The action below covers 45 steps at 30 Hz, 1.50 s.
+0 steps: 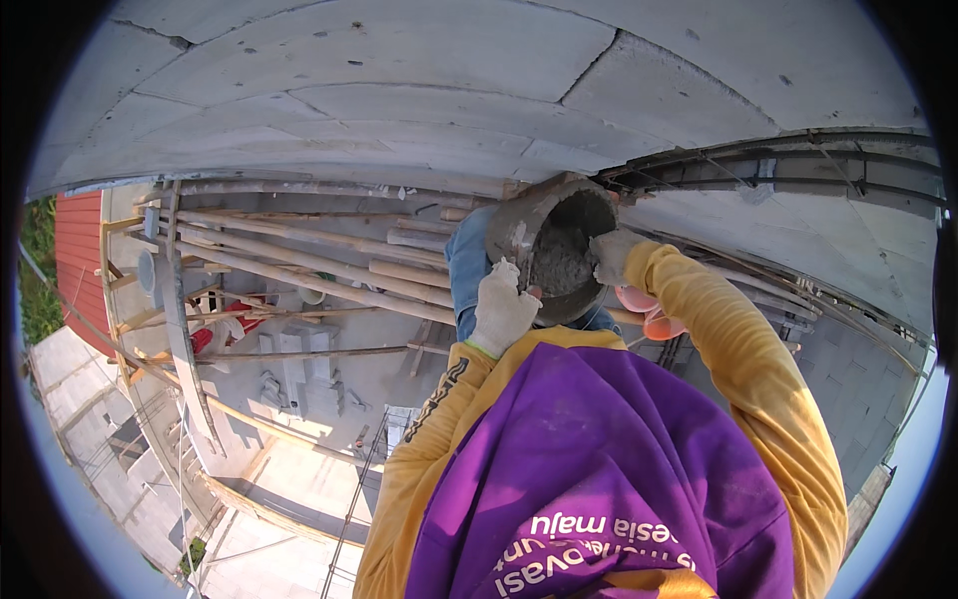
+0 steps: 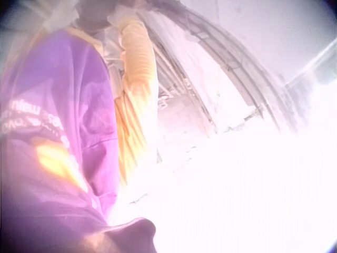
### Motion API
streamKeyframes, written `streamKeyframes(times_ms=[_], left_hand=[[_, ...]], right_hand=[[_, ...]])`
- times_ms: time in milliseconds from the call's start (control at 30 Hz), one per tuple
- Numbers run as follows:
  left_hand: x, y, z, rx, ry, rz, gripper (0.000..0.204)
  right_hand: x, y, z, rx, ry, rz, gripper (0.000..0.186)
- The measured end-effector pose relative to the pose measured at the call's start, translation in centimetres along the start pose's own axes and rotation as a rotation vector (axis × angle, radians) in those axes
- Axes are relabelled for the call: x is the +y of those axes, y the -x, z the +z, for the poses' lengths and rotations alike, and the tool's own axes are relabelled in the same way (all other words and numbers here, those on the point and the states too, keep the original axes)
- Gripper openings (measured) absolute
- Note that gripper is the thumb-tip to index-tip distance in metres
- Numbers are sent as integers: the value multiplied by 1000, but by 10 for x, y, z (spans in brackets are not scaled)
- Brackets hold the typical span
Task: The person stands on scaffolding at a construction site and uses a trowel to apply mortar from a bucket onto the top edge of a concrete block wall.
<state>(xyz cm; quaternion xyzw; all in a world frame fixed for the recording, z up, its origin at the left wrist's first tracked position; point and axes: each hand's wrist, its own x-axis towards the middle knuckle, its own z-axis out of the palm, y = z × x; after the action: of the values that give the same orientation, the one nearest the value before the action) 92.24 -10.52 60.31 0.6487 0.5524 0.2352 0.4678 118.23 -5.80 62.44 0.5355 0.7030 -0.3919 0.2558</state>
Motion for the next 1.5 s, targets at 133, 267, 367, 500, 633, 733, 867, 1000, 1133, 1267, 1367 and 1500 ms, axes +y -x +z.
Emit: streamKeyframes(times_ms=[133,267,367,500,633,733,867,1000,1133,1267,1367,1500], left_hand=[[-6,6,0,47,-11,31,32],[5,7,-12,-12,-17,-83,32],[-9,8,-8,48,119,-85,35],[-11,10,-11,90,15,-36,38],[-11,8,-15,82,144,-170,41],[-14,2,-13,97,66,-154,42],[-2,-9,-15,112,66,-67,29],[-32,-18,-7,53,-30,-115,29],[-12,-22,-9,-51,73,-138,46],[-25,-26,-8,-66,32,-149,30],[-17,-23,-9,1,40,-120,18],[-25,-14,-13,14,214,-170,19]], right_hand=[[2,-5,24,35,-240,-98,32],[-6,-10,44,63,-558,-108,26],[-4,-26,64,144,-619,-180,21],[-4,-17,56,198,-841,-201,24],[-7,14,26,167,-700,-116,29],[27,8,59,130,-924,-89,27],[16,32,53,185,-916,-140,22],[10,46,78,368,-1043,-238,28],[-8,96,51,218,-1266,12,35],[3,129,65,252,-1328,87,44],[19,152,80,321,-1450,191,48],[42,166,67,324,-1495,458,37]])
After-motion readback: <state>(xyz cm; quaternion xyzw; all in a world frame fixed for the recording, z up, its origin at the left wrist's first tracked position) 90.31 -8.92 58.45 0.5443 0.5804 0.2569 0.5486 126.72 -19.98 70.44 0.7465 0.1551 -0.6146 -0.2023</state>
